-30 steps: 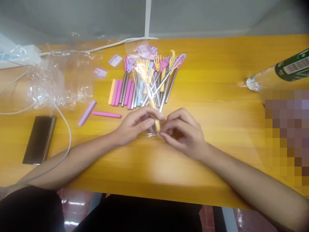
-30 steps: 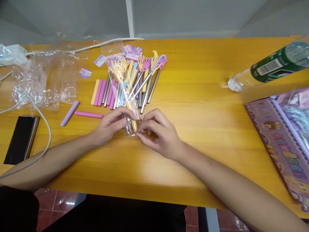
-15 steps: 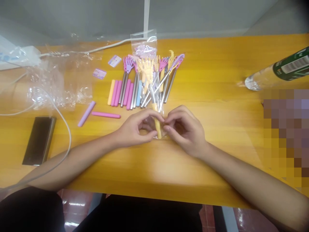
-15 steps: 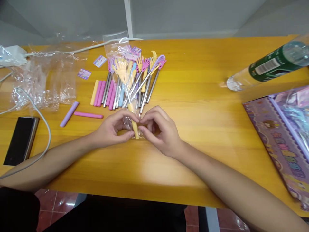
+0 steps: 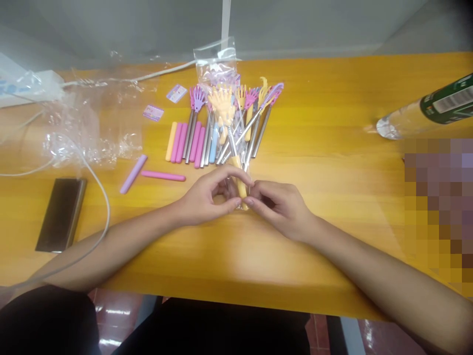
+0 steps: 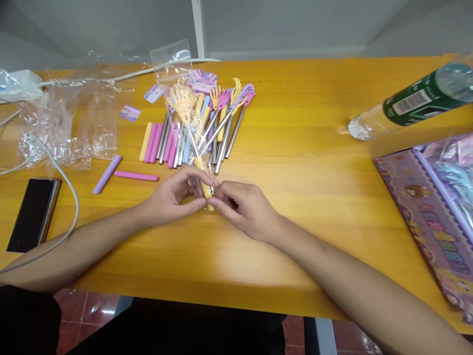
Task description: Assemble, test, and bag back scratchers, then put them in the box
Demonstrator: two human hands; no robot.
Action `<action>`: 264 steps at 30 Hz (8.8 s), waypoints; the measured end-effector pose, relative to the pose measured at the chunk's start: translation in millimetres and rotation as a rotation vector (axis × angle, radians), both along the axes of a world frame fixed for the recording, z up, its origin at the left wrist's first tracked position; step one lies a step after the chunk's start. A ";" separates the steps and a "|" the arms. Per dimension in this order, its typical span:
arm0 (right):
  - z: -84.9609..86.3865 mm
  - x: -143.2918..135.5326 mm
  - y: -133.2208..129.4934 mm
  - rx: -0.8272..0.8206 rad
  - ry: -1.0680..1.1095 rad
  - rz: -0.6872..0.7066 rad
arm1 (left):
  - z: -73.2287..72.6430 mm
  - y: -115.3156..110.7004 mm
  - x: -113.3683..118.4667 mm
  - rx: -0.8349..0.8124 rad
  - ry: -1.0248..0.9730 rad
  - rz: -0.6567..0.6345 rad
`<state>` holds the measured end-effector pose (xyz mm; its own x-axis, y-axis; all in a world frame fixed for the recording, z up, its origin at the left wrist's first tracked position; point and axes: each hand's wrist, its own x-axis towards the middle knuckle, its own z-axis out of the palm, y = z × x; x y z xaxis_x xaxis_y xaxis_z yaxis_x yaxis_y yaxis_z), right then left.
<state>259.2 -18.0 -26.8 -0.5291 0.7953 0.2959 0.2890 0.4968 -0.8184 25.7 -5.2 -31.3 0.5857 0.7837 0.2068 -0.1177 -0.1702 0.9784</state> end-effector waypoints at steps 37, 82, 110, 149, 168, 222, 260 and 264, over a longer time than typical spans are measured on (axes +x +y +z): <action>-4.5 7.2 8.4 -0.511 0.611 -0.054 | 13.6 -1.1 -4.4 0.123 0.318 -0.126; 0.6 -0.4 3.7 -0.584 0.325 -0.138 | -6.4 13.4 -5.7 -0.154 -0.143 0.237; -0.1 -0.7 2.2 -0.583 0.285 -0.099 | -4.2 6.1 -3.5 0.062 0.045 0.312; 1.4 -0.4 3.4 -0.476 0.211 -0.047 | 8.1 4.8 -2.2 0.064 0.182 0.263; -0.8 -0.4 2.1 -0.387 0.131 0.002 | 7.4 0.6 -0.1 0.289 0.268 0.362; 3.8 -9.0 -10.8 -0.085 -0.093 -0.029 | 5.7 9.7 -9.4 0.382 0.429 0.446; 5.2 -7.8 -10.8 -0.090 -0.020 -0.115 | 0.4 12.5 -4.8 -0.010 0.038 0.210; -0.1 -8.3 -14.6 -0.117 -0.011 -0.132 | 1.4 13.3 -4.0 -0.008 0.046 0.238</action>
